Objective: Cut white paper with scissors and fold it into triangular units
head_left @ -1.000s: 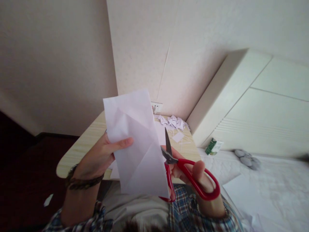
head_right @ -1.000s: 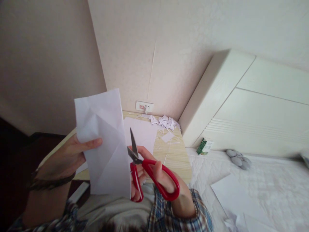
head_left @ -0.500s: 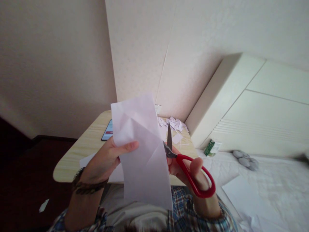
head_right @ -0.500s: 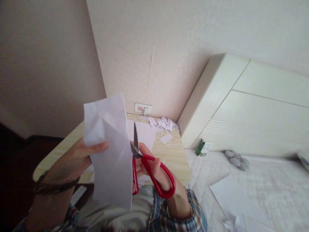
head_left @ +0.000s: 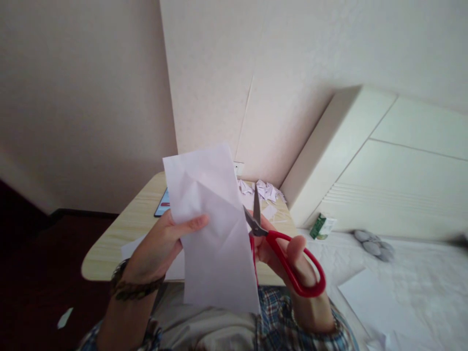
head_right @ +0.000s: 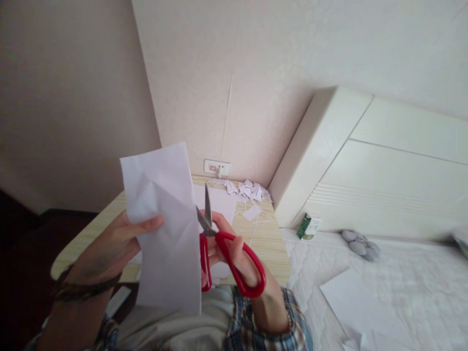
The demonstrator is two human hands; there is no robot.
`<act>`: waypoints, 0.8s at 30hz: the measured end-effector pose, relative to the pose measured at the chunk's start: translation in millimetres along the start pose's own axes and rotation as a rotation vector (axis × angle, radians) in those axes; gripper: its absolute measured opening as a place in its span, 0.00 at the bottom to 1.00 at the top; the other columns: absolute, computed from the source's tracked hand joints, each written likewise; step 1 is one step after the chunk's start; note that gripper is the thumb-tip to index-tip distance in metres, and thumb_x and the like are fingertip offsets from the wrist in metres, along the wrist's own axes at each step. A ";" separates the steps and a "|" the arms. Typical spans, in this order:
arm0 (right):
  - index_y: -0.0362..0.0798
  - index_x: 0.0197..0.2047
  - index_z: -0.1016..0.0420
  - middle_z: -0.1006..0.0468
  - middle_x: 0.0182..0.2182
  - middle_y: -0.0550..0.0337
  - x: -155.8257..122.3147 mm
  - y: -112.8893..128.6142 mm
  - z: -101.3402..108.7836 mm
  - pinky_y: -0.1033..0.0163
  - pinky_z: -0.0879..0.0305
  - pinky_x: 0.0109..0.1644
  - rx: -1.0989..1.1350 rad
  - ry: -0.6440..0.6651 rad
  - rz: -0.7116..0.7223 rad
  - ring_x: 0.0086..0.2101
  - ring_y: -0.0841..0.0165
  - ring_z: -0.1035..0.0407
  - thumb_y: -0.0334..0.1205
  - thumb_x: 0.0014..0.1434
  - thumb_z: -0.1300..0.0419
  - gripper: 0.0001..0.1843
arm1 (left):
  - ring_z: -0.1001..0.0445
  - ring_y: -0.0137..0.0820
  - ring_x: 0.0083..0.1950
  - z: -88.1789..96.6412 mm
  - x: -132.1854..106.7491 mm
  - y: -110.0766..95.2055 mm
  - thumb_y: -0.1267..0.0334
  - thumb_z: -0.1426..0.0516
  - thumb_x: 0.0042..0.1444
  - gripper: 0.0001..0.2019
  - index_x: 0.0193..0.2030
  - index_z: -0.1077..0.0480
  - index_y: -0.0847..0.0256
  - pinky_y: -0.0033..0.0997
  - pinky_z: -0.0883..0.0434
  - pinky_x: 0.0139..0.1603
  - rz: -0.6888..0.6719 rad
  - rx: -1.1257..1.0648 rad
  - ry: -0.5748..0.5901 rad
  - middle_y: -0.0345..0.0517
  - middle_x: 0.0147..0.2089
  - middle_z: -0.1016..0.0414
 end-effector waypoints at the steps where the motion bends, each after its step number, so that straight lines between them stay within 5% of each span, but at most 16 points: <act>1: 0.49 0.63 0.41 0.25 0.27 0.60 0.5 1.7 0.6 0.59 0.32 0.26 -0.004 -0.010 -0.004 0.22 0.66 0.31 0.80 0.54 0.55 0.49 | 0.19 0.35 0.29 -0.3 0.7 0.3 0.62 0.24 0.33 0.16 0.31 0.18 0.59 0.26 0.23 0.30 -0.007 0.007 0.003 0.45 0.31 0.15; 7: 0.55 0.59 0.34 0.26 0.27 0.59 4.1 10.3 -0.1 0.53 0.31 0.29 -0.048 -0.034 -0.082 0.23 0.61 0.31 0.81 0.51 0.51 0.46 | 0.19 0.37 0.31 0.1 2.2 1.5 0.61 0.25 0.35 0.15 0.33 0.18 0.59 0.27 0.23 0.33 -0.021 0.010 -0.011 0.45 0.32 0.14; 14: 0.52 0.62 0.38 0.26 0.26 0.62 9.9 -0.3 -0.6 0.57 0.31 0.30 -0.028 0.060 -0.007 0.23 0.65 0.31 0.78 0.56 0.54 0.45 | 0.19 0.33 0.29 -4.5 0.3 1.7 0.61 0.24 0.32 0.15 0.30 0.17 0.59 0.24 0.23 0.30 0.038 -0.006 0.022 0.44 0.30 0.15; 17: 0.52 0.62 0.35 0.27 0.24 0.63 12.1 16.4 -1.2 0.56 0.33 0.30 -0.062 0.055 -0.016 0.23 0.65 0.33 0.75 0.59 0.52 0.42 | 0.19 0.33 0.29 -5.1 0.3 1.7 0.60 0.24 0.32 0.16 0.31 0.17 0.59 0.24 0.22 0.31 0.052 0.005 0.031 0.45 0.30 0.15; 19: 0.53 0.57 0.27 0.27 0.23 0.62 3.7 52.2 7.2 0.57 0.37 0.30 -0.123 -0.064 0.104 0.23 0.66 0.36 0.74 0.57 0.48 0.39 | 0.19 0.33 0.29 -1.1 0.4 0.0 0.61 0.23 0.31 0.17 0.31 0.17 0.58 0.23 0.22 0.31 0.037 -0.008 0.002 0.43 0.30 0.14; 22: 0.52 0.51 0.19 0.30 0.22 0.62 -26.8 113.5 40.2 0.56 0.48 0.28 -0.163 -0.484 0.401 0.23 0.69 0.44 0.70 0.58 0.46 0.34 | 0.19 0.31 0.30 6.9 1.4 -3.9 0.64 0.23 0.30 0.17 0.32 0.18 0.56 0.20 0.23 0.32 -0.010 -0.044 -0.055 0.40 0.30 0.14; 24: 0.57 0.52 0.21 0.29 0.22 0.61 -35.9 120.9 56.6 0.54 0.47 0.28 -0.328 -0.551 0.348 0.22 0.68 0.42 0.75 0.56 0.51 0.38 | 0.19 0.31 0.30 8.9 2.9 -4.9 0.64 0.23 0.30 0.18 0.32 0.17 0.57 0.20 0.22 0.32 -0.021 -0.047 -0.059 0.39 0.31 0.14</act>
Point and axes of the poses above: each hand's wrist, its own x-axis towards the middle knuckle, its own z-axis out of the back of the hand, y = z × x, the point moved 5 cm from there along x, towards the middle knuckle
